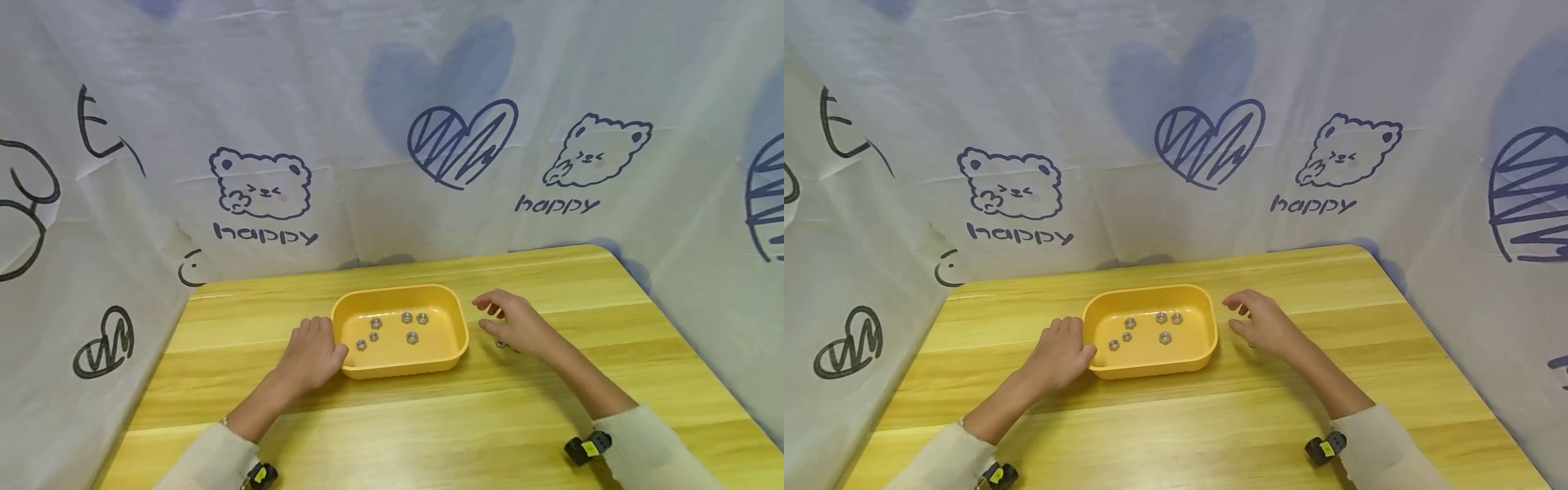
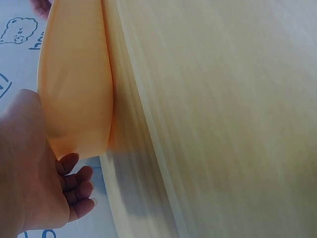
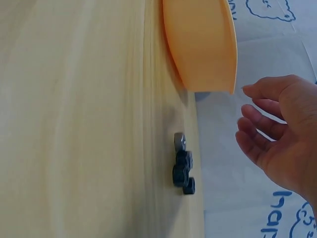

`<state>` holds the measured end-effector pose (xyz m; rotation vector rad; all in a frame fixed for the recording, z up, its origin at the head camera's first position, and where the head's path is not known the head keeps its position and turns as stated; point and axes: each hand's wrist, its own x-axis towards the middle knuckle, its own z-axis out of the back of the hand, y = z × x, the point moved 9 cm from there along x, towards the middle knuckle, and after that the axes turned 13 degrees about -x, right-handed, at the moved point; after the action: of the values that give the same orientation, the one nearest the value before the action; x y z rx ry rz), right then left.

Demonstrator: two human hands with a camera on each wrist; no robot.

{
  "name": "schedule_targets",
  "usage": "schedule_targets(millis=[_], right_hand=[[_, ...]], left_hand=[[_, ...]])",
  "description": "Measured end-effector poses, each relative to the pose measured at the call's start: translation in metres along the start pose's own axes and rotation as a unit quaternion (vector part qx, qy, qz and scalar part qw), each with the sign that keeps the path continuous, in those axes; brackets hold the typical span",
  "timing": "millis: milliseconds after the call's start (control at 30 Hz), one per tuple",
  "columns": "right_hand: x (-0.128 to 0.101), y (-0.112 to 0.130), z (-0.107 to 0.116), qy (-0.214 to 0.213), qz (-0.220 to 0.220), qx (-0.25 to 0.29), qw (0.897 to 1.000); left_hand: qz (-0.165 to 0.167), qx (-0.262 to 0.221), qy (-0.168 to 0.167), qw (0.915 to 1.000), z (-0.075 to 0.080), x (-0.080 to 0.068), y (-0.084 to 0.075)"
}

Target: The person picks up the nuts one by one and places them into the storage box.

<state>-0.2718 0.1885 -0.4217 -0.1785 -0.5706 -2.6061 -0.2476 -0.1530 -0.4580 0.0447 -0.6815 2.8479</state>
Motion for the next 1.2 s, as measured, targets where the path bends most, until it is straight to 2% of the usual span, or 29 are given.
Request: schedule_targets(millis=[433,733,1033,1200], right_hand=[[-0.027,-0.036,-0.003,0.007,-0.046,0.011,0.999],[-0.036,-0.046,-0.006,0.001,-0.056,0.011,0.998],[-0.046,-0.058,-0.016,0.046,-0.087,0.008,0.995],[-0.05,-0.063,-0.019,0.056,-0.094,0.001,0.994]], left_hand=[[0.002,0.007,0.001,1.0,0.0,0.0,0.0],[0.003,-0.001,0.002,1.0,-0.001,0.0,0.002],[0.003,0.002,-0.004,1.0,0.0,0.0,0.002],[0.0,0.0,-0.003,1.0,0.0,0.0,0.002]])
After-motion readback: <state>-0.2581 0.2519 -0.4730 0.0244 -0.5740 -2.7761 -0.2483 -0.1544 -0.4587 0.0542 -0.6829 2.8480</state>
